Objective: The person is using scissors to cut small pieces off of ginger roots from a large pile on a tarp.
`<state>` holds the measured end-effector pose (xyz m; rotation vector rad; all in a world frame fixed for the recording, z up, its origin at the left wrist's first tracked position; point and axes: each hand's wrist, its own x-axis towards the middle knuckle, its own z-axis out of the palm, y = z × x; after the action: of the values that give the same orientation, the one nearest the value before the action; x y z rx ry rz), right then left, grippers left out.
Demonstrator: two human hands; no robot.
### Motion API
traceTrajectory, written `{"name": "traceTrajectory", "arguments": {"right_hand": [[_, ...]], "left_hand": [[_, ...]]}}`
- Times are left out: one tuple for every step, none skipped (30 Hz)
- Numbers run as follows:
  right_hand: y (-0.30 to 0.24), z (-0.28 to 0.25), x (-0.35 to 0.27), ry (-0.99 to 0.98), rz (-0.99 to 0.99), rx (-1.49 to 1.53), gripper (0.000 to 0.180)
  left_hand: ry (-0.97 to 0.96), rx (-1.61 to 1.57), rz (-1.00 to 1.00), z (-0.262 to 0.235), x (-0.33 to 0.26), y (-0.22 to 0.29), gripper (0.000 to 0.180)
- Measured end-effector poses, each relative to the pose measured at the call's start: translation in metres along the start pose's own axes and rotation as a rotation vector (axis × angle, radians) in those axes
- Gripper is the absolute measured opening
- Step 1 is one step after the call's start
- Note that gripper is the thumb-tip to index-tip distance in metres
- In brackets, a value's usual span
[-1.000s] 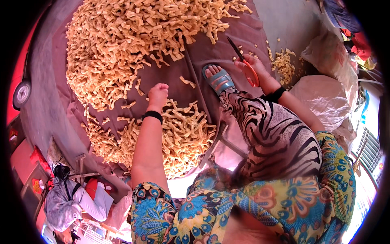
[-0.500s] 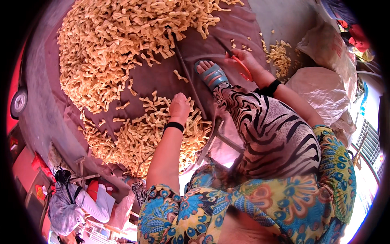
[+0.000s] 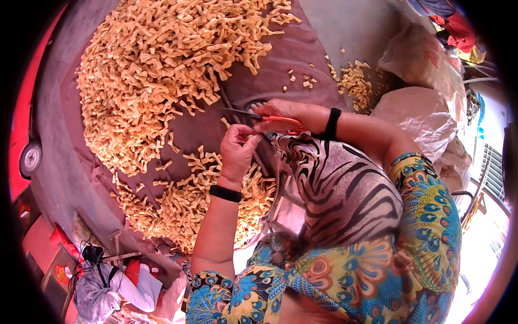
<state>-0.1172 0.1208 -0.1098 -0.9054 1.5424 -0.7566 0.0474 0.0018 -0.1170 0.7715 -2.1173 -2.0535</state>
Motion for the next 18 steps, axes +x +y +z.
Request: {"name": "traceTrajectory", "arguments": {"right_hand": [[0.021,0.006,0.005,0.049,-0.098,-0.126,0.042],[-0.001,0.002,0.000,-0.065,0.054,0.020,0.041],[-0.022,-0.004,-0.009,-0.149,0.224,0.148,0.040],[-0.015,-0.002,-0.006,-0.119,0.131,0.127,0.039],[-0.007,0.002,-0.008,-0.081,0.045,0.109,0.038],[-0.001,0.003,-0.008,-0.060,-0.024,0.055,0.036],[0.006,0.005,-0.008,-0.035,-0.091,0.000,0.035],[0.003,0.005,-0.007,-0.033,-0.145,-0.091,0.033],[0.001,0.005,-0.005,-0.030,-0.198,-0.182,0.031],[-0.002,0.005,-0.004,-0.027,-0.252,-0.273,0.029],[-0.008,0.005,-0.004,-0.043,-0.219,-0.310,0.027],[-0.006,0.010,-0.006,0.020,-0.261,-0.367,0.029],[0.000,0.015,-0.009,0.083,-0.303,-0.423,0.032],[-0.003,0.014,-0.009,0.050,-0.276,-0.432,0.035],[-0.006,0.014,-0.009,0.014,-0.249,-0.439,0.039],[-0.010,0.014,-0.009,-0.021,-0.224,-0.447,0.043],[-0.016,0.012,-0.012,-0.065,-0.188,-0.381,0.037],[-0.019,0.011,-0.013,-0.109,-0.151,-0.316,0.035]], "left_hand": [[-0.030,-0.090,-0.064,0.003,0.001,-0.005,0.018],[-0.041,-0.178,-0.135,0.001,-0.002,-0.010,0.018],[-0.055,-0.353,-0.181,0.004,-0.004,-0.007,0.016],[-0.055,-0.423,-0.202,0.005,-0.005,-0.003,0.016],[-0.064,-0.495,-0.225,0.009,-0.007,0.004,0.015],[-0.072,-0.568,-0.248,0.012,-0.007,0.007,0.015],[-0.073,-0.594,-0.239,0.013,-0.008,0.004,0.014],[-0.085,-0.648,-0.237,0.013,-0.010,0.000,0.014],[-0.098,-0.703,-0.236,0.012,-0.011,-0.004,0.015],[-0.111,-0.759,-0.233,0.011,-0.012,-0.010,0.015],[-0.124,-0.826,-0.230,0.009,-0.012,-0.012,0.016],[-0.129,-0.864,-0.249,0.009,-0.015,-0.014,0.015],[-0.135,-0.902,-0.267,0.008,-0.018,-0.016,0.015],[-0.140,-0.944,-0.288,0.008,-0.020,-0.016,0.015],[-0.132,-0.955,-0.294,0.008,-0.023,-0.016,0.014],[-0.134,-0.964,-0.300,0.006,-0.024,-0.016,0.014],[-0.140,-0.973,-0.307,0.006,-0.026,-0.015,0.014],[-0.146,-0.982,-0.315,0.005,-0.027,-0.015,0.013]]}}
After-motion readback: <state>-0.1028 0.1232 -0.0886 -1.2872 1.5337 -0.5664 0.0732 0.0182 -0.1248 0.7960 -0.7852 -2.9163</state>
